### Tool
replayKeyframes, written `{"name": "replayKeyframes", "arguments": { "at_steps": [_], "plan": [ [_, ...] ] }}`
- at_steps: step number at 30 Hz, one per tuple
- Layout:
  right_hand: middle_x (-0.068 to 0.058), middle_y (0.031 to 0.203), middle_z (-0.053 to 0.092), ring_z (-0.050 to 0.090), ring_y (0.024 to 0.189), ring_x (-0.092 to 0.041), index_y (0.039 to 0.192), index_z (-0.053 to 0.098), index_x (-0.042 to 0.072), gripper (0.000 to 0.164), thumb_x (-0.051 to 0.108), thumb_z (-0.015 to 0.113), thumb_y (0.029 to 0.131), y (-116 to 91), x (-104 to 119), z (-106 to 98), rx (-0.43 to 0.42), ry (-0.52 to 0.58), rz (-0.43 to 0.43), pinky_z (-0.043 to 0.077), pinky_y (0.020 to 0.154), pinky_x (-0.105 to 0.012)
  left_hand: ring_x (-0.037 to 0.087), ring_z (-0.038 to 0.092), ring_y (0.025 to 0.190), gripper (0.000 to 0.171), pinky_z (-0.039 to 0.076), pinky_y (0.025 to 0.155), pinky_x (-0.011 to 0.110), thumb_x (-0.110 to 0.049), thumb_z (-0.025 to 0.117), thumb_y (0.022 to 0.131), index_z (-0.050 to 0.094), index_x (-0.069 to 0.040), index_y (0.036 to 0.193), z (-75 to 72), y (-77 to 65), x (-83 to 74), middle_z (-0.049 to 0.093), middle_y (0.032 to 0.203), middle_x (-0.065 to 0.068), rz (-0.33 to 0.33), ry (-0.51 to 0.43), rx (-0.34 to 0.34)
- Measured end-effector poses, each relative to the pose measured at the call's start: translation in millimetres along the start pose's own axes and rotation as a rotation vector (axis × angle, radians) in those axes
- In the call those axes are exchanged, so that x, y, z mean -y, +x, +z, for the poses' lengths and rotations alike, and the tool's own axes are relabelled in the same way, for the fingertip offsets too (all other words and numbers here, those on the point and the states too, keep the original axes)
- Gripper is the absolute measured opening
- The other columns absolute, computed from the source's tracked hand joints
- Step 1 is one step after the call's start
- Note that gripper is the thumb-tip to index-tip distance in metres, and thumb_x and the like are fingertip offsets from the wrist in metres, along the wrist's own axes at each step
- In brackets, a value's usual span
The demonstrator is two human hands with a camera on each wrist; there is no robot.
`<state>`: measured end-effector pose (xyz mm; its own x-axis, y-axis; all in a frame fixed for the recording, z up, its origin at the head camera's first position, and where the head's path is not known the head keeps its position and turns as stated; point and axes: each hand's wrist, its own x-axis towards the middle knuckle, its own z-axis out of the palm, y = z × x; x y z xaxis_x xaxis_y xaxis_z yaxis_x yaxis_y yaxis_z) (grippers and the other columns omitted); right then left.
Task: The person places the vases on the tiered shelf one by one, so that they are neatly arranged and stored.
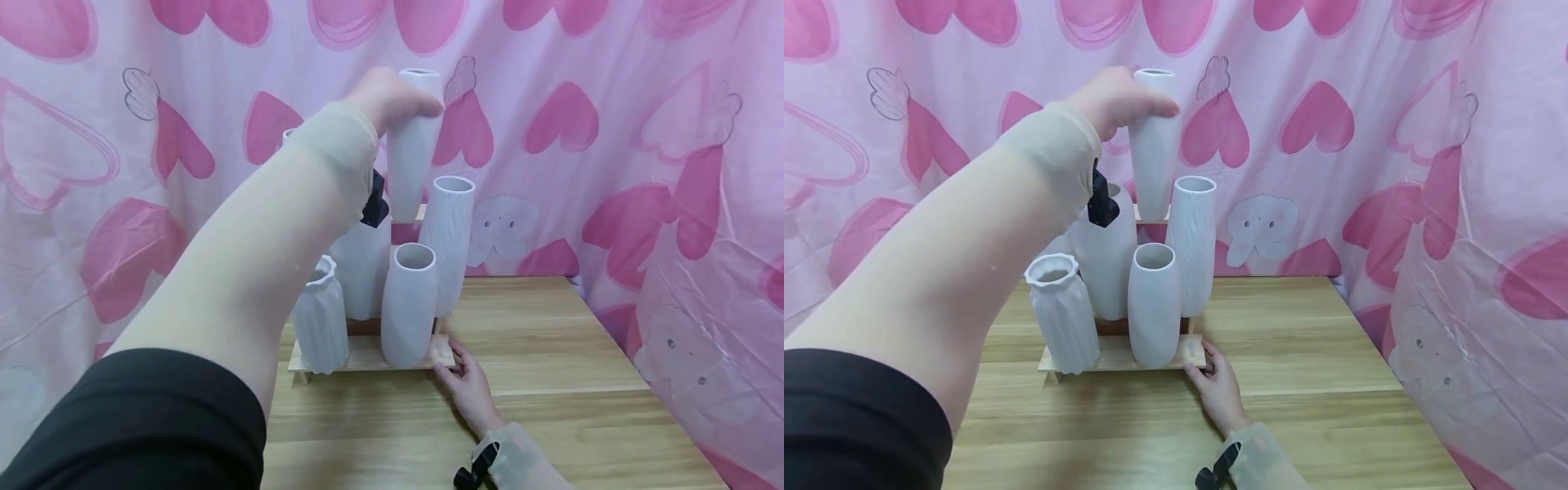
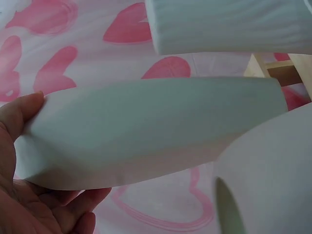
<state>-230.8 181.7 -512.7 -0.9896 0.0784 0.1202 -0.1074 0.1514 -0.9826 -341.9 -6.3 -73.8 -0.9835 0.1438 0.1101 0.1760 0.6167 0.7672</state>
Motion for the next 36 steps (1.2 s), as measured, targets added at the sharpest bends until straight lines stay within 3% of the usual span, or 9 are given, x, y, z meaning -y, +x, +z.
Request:
{"name": "replayKeyframes", "arguments": {
  "at_steps": [4, 11, 20, 28, 36],
  "plan": [
    [-0.02, 0.139, 0.047, 0.056, 0.114, -0.027, 0.146, 0.034, 0.001, 0.065, 0.017, 0.067, 0.092, -2.0, 7.3, -0.9, 0.016, 0.01, 0.023, 0.047, 0.085, -0.018, 0.017, 0.05, 0.113, 0.077, 0.044, 0.098, 0.034, -0.048, 0.076, 0.076, 0.039, -0.023, 0.139, 4.6, 1.3, 4.5, 0.052, 0.127, -0.001, -0.042, -0.006, 0.011],
    [-0.024, 0.142, 0.043, 0.056, 0.114, -0.031, 0.146, 0.032, -0.003, 0.065, 0.012, 0.065, 0.093, -7.2, 21.0, -2.1, 0.034, 0.006, 0.038, 0.048, 0.084, -0.02, 0.019, 0.051, 0.112, 0.07, 0.044, 0.099, 0.039, -0.046, 0.076, 0.078, 0.043, -0.024, 0.136, 11.6, 0.1, 13.1, 0.053, 0.126, 0.001, -0.073, -0.03, 0.027],
    [-0.019, 0.147, 0.039, 0.057, 0.113, -0.027, 0.147, 0.032, 0.001, 0.065, 0.015, 0.065, 0.093, -3.0, 6.8, -2.1, 0.019, 0.007, 0.054, 0.048, 0.084, -0.019, 0.021, 0.039, 0.122, 0.075, 0.049, 0.09, 0.042, -0.055, 0.074, 0.074, 0.045, -0.026, 0.137, 15.1, -5.4, 15.6, 0.05, 0.128, 0.0, -0.149, 0.115, 0.004],
    [-0.018, 0.148, 0.037, 0.056, 0.114, -0.027, 0.147, 0.032, 0.001, 0.065, 0.014, 0.065, 0.093, -4.2, 11.2, -2.7, 0.03, 0.024, 0.075, 0.048, 0.084, -0.018, 0.019, 0.049, 0.114, 0.071, 0.047, 0.094, 0.037, -0.047, 0.077, 0.076, 0.045, -0.022, 0.136, 20.3, -1.9, 18.6, 0.051, 0.127, 0.001, -0.141, 0.082, 0.074],
    [-0.023, 0.146, 0.038, 0.056, 0.113, -0.03, 0.146, 0.031, -0.004, 0.063, 0.01, 0.064, 0.093, -14.3, 32.9, 0.5, 0.038, 0.029, 0.059, 0.048, 0.083, -0.019, 0.02, 0.05, 0.111, 0.07, 0.048, 0.092, 0.036, -0.048, 0.072, 0.079, 0.045, -0.02, 0.137, 24.9, 1.0, 22.9, 0.05, 0.126, 0.001, -0.122, 0.194, 0.103]
  ]
}}
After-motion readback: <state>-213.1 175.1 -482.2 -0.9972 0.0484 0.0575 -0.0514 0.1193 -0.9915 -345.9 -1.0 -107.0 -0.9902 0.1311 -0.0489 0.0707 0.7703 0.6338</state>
